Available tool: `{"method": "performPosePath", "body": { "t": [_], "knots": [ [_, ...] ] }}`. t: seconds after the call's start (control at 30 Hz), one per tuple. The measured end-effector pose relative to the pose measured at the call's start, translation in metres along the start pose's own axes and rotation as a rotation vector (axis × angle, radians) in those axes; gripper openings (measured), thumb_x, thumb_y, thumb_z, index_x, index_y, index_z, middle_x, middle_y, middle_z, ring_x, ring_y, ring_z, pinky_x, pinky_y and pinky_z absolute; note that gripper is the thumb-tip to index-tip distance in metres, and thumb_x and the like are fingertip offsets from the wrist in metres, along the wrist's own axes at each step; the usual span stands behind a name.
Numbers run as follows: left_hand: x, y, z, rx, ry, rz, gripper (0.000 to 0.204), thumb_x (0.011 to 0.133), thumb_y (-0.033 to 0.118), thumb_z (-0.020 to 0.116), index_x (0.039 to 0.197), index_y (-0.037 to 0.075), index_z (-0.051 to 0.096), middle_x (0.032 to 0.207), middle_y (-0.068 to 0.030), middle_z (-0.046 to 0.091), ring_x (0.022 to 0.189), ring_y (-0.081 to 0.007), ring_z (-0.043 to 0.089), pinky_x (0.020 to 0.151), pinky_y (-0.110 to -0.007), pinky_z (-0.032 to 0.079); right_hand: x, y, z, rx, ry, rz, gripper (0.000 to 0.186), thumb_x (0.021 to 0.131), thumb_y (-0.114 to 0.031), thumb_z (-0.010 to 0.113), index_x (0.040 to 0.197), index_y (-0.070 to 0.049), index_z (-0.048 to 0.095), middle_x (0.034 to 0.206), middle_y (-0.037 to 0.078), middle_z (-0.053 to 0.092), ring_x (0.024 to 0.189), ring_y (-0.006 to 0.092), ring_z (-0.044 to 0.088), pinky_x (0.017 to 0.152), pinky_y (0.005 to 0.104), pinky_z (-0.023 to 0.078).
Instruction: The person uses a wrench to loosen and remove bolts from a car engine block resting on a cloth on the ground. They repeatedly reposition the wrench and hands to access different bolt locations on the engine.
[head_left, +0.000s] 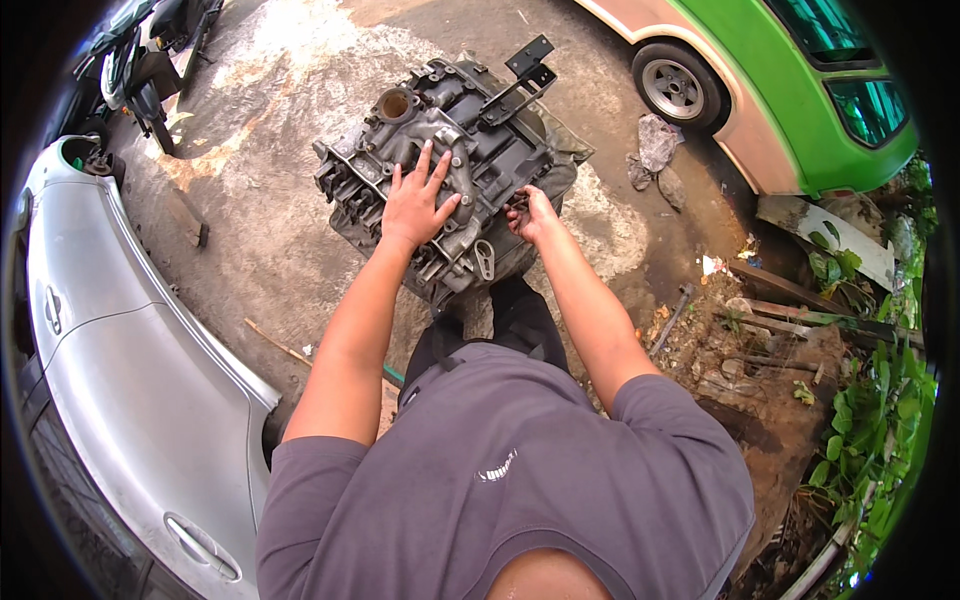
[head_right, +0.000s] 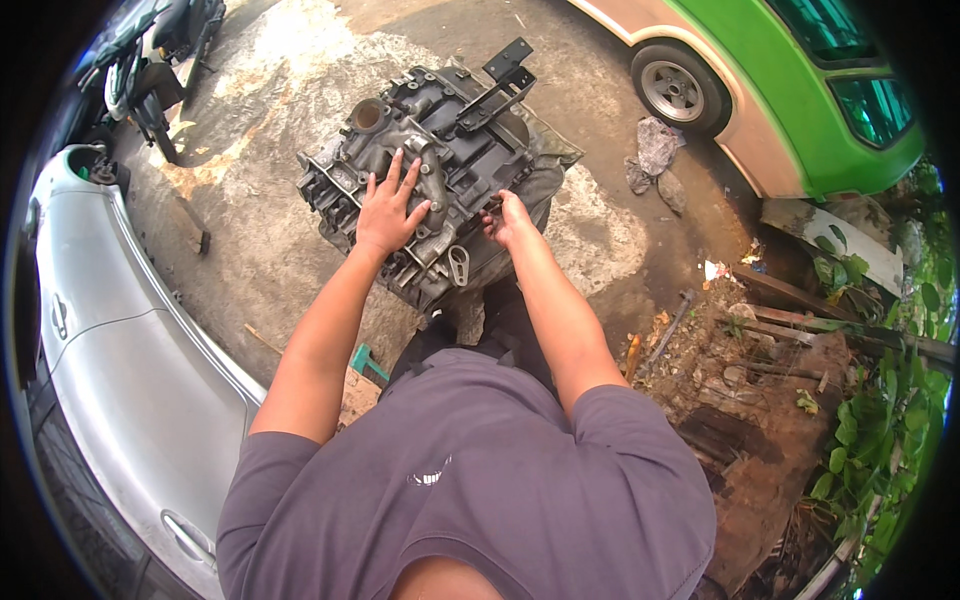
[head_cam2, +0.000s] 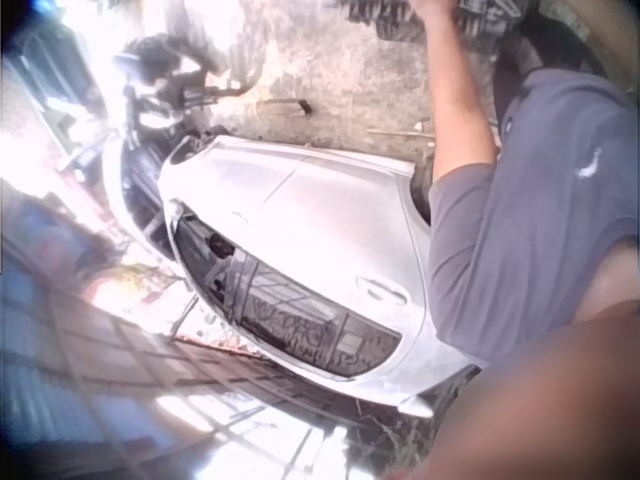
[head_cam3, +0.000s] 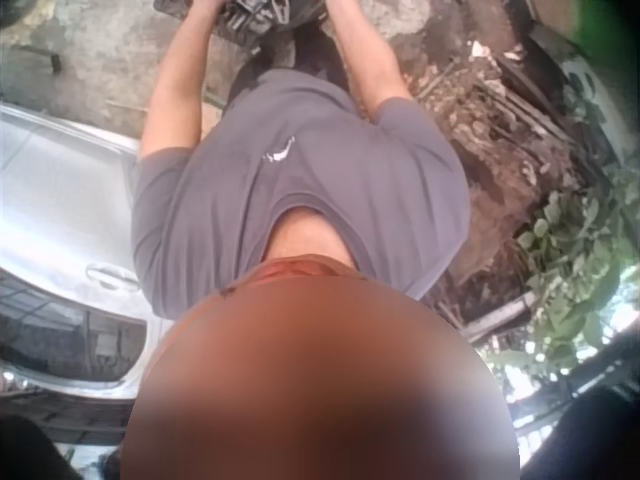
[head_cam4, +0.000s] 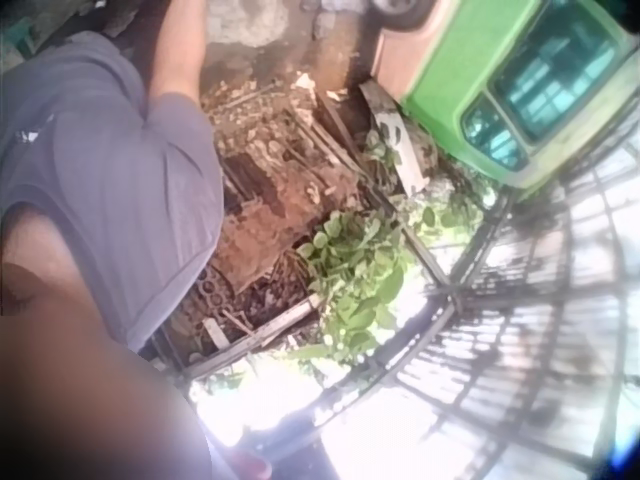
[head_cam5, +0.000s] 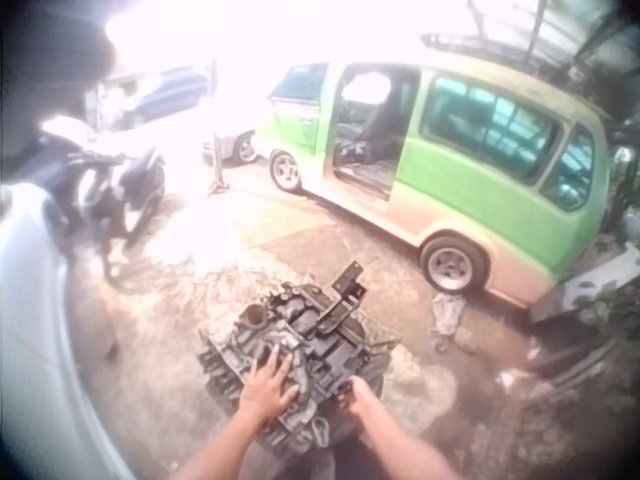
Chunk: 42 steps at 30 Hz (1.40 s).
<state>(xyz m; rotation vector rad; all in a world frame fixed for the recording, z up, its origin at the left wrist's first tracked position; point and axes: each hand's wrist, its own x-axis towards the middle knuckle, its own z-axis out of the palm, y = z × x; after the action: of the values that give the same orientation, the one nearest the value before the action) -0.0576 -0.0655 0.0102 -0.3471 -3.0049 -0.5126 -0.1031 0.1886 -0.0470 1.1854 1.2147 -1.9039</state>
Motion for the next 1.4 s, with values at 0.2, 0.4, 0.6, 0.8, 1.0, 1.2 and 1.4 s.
{"method": "performPosePath", "body": {
  "t": [0.2, 0.4, 0.6, 0.8, 1.0, 1.2, 1.4],
  "knots": [
    [0.002, 0.0, 0.0, -0.006, 0.014, 0.005, 0.074, 0.095, 0.055, 0.049, 0.157, 0.025, 0.025, 0.165, -0.0106, 0.017, 0.144, -0.0325, 0.034, 0.117, -0.054, 0.025, 0.016, 0.006, -0.01, -0.07, 0.003, -0.191, 0.022, 0.097, -0.033, 0.048, 0.1, -0.011, 0.052, 0.072, 0.012, 0.065, 0.051, 0.018, 0.055, 0.047, 0.0334, 0.041],
    [0.002, 0.001, -0.001, -0.019, 0.019, 0.013, 0.075, 0.093, 0.053, 0.053, 0.157, 0.023, 0.027, 0.164, -0.0128, 0.018, 0.143, -0.0343, 0.035, 0.117, -0.055, 0.026, 0.034, 0.007, -0.013, -0.005, 0.071, -0.24, 0.025, 0.096, -0.033, 0.052, 0.1, -0.008, 0.054, 0.067, 0.013, 0.065, 0.047, 0.0184, 0.055, 0.043, 0.033, 0.04],
    [0.004, 0.003, -0.004, -0.047, 0.012, 0.0, 0.078, 0.089, 0.045, 0.06, 0.156, 0.021, 0.03, 0.163, -0.0141, 0.022, 0.142, -0.0378, 0.035, 0.117, -0.053, 0.025, 0.042, 0.007, -0.006, -0.089, 0.266, -0.365, 0.03, 0.093, -0.028, 0.057, 0.089, 0.001, 0.049, 0.058, 0.013, 0.059, 0.041, 0.0201, 0.053, 0.036, 0.0338, 0.037],
    [0.005, 0.003, -0.003, -0.043, -0.002, -0.006, 0.079, 0.088, 0.047, 0.06, 0.156, 0.02, 0.031, 0.162, -0.0157, 0.022, 0.142, -0.0376, 0.035, 0.117, -0.055, 0.026, 0.052, 0.013, -0.01, 0.086, 0.28, -0.346, 0.029, 0.093, -0.026, 0.056, 0.086, 0.0, 0.046, 0.053, 0.009, 0.05, 0.038, 0.0208, 0.05, 0.034, 0.0347, 0.035],
    [0.004, 0.001, 0.0, -0.056, 0.024, 0.009, 0.078, 0.088, 0.047, 0.061, 0.155, 0.019, 0.033, 0.162, -0.0168, 0.023, 0.142, -0.0377, 0.035, 0.117, -0.055, 0.026, 0.065, 0.019, -0.017, 0.161, 0.233, -0.316, 0.032, 0.095, -0.028, 0.054, 0.079, -0.002, 0.044, 0.054, 0.011, 0.048, 0.038, 0.0211, 0.045, 0.036, 0.0365, 0.032],
    [0.005, 0.001, 0.0, -0.053, 0.007, -0.001, 0.079, 0.087, 0.047, 0.061, 0.155, 0.018, 0.033, 0.162, -0.0177, 0.023, 0.141, -0.0387, 0.036, 0.117, -0.055, 0.025, 0.071, 0.021, -0.016, 0.196, 0.303, -0.265, 0.035, 0.099, -0.032, 0.051, 0.081, -0.004, 0.043, 0.055, 0.013, 0.048, 0.038, 0.0218, 0.04, 0.038, 0.0382, 0.029],
    [0.004, -0.001, 0.001, -0.047, 0.008, 0.009, 0.079, 0.087, 0.046, 0.062, 0.155, 0.017, 0.032, 0.162, -0.0176, 0.021, 0.142, -0.0392, 0.035, 0.117, -0.055, 0.025, 0.077, 0.032, -0.022, 0.179, 0.235, -0.375, 0.027, 0.102, -0.031, 0.049, 0.094, -0.006, 0.044, 0.058, 0.008, 0.046, 0.042, 0.0198, 0.043, 0.038, 0.0362, 0.031]
  ]
}}
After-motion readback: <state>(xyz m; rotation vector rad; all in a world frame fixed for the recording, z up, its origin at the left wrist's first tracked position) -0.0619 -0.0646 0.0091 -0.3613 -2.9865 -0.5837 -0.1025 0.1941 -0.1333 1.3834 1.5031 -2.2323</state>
